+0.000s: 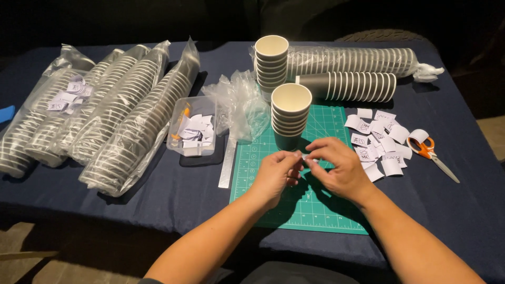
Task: Applying small paper labels to disposable coffee cups and stacking them in an organized manner.
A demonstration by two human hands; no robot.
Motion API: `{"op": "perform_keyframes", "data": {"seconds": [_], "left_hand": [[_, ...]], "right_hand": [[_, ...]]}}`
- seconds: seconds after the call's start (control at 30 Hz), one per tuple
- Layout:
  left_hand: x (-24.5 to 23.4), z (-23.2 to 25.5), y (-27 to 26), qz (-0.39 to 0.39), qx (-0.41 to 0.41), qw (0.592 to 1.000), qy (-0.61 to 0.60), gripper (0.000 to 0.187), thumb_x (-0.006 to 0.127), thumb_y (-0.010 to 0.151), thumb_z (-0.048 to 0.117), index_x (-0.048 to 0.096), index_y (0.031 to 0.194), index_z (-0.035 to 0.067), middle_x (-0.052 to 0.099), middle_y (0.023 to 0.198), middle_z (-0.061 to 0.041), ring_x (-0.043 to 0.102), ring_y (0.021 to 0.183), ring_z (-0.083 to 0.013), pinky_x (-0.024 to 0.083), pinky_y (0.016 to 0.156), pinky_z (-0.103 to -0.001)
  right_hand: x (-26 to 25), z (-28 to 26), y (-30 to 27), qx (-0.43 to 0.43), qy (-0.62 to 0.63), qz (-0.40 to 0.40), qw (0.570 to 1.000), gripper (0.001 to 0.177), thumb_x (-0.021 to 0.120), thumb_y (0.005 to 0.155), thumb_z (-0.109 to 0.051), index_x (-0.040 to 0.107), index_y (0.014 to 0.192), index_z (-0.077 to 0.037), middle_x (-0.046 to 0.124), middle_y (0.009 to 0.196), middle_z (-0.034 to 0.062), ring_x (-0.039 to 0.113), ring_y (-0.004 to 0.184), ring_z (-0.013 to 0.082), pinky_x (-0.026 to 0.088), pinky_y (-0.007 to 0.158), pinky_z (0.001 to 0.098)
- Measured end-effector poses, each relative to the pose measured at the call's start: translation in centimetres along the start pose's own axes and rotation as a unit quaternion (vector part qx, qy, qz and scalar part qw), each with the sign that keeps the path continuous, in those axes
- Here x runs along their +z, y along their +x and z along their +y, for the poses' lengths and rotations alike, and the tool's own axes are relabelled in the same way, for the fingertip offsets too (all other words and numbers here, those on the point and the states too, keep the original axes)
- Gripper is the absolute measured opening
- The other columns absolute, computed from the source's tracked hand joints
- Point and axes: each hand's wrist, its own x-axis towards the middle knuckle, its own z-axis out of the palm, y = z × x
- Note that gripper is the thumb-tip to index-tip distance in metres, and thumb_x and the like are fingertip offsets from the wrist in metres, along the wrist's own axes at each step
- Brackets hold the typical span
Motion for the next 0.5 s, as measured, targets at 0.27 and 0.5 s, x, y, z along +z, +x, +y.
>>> {"op": "perform_keyframes", "data": {"seconds": [0.27, 0.5], "left_hand": [[-0.51, -0.22, 0.92, 0.025, -0.01, 0.999, -0.03, 0.022, 0.077, 0.091, 0.016, 0.069, 0.103, -0.001, 0.072, 0.081, -0.012, 0.071, 0.063, -0.0172, 0.063, 0.055, -0.028], [-0.46, -0.03, 0.74, 0.015, 0.011, 0.999, -0.046, 0.027, 0.077, 0.089, 0.004, 0.06, 0.109, -0.002, 0.07, 0.082, -0.01, 0.074, 0.067, -0.0173, 0.066, 0.061, -0.028]], "right_hand": [[0.28, -0.02, 0.1, -0.041, -0.005, -0.033, 0.999, 0.003, 0.075, 0.092, -0.014, 0.077, 0.09, -0.013, 0.074, 0.106, 0.0078, 0.072, 0.088, 0.0294, 0.058, 0.076, 0.0403], [0.73, -0.2, 0.17, -0.089, -0.042, -0.021, 0.995, 0.003, 0.075, 0.091, -0.014, 0.076, 0.088, -0.014, 0.073, 0.104, 0.0076, 0.07, 0.083, 0.0283, 0.058, 0.073, 0.0393]]}}
